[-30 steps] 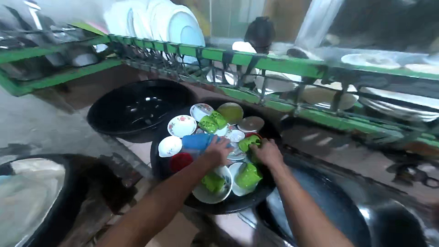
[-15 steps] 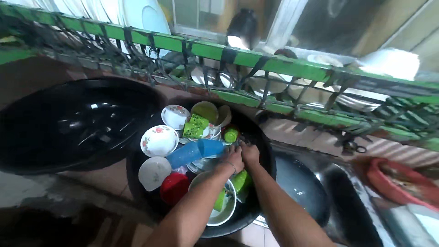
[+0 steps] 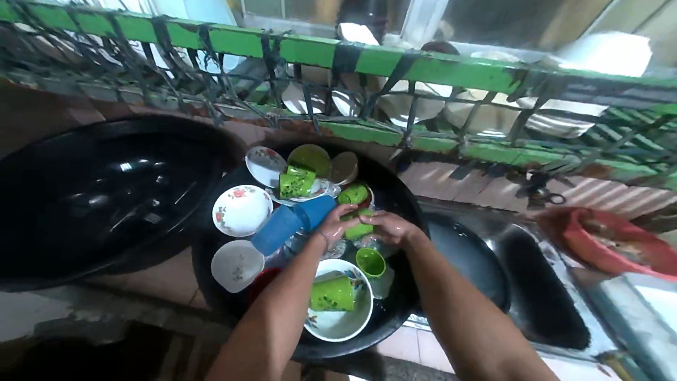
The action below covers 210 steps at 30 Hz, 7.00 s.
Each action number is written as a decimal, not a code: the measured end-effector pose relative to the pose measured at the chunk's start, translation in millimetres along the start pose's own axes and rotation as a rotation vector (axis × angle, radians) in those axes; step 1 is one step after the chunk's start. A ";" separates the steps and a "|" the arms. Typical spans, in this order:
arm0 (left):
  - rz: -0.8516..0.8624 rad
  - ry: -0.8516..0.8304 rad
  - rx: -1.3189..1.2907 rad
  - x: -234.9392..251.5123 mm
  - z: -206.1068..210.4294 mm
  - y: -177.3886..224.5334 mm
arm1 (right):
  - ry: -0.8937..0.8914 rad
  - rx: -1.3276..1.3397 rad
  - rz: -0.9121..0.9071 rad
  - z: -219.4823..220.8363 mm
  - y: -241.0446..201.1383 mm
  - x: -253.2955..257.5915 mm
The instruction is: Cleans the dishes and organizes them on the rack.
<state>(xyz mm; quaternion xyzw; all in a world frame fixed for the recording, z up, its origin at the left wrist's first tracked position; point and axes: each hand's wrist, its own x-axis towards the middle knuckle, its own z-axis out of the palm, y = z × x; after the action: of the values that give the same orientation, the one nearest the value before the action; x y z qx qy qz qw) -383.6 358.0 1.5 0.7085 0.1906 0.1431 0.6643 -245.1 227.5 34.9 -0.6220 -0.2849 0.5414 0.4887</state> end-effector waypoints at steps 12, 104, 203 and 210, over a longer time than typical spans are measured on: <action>-0.563 0.262 -0.026 14.8 18.3 28.2 | 0.007 0.115 -0.001 17.4 13.4 3.2; -0.515 -0.083 1.254 83.2 43.4 54.1 | 0.471 -0.549 -0.315 5.0 20.5 -100.5; -0.059 0.464 -0.104 -26.1 31.8 87.0 | -0.017 -0.593 0.070 12.6 -99.8 -93.0; -0.292 0.622 0.615 -44.5 -48.9 85.7 | 0.091 -0.176 -0.153 0.7 -42.1 -90.0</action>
<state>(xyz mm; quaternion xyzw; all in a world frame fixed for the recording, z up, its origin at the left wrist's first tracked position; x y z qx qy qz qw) -438.5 377.1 92.8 0.7619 0.5122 0.1904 0.3478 -261.1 163.4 109.1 -0.6628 -0.3555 0.4467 0.4846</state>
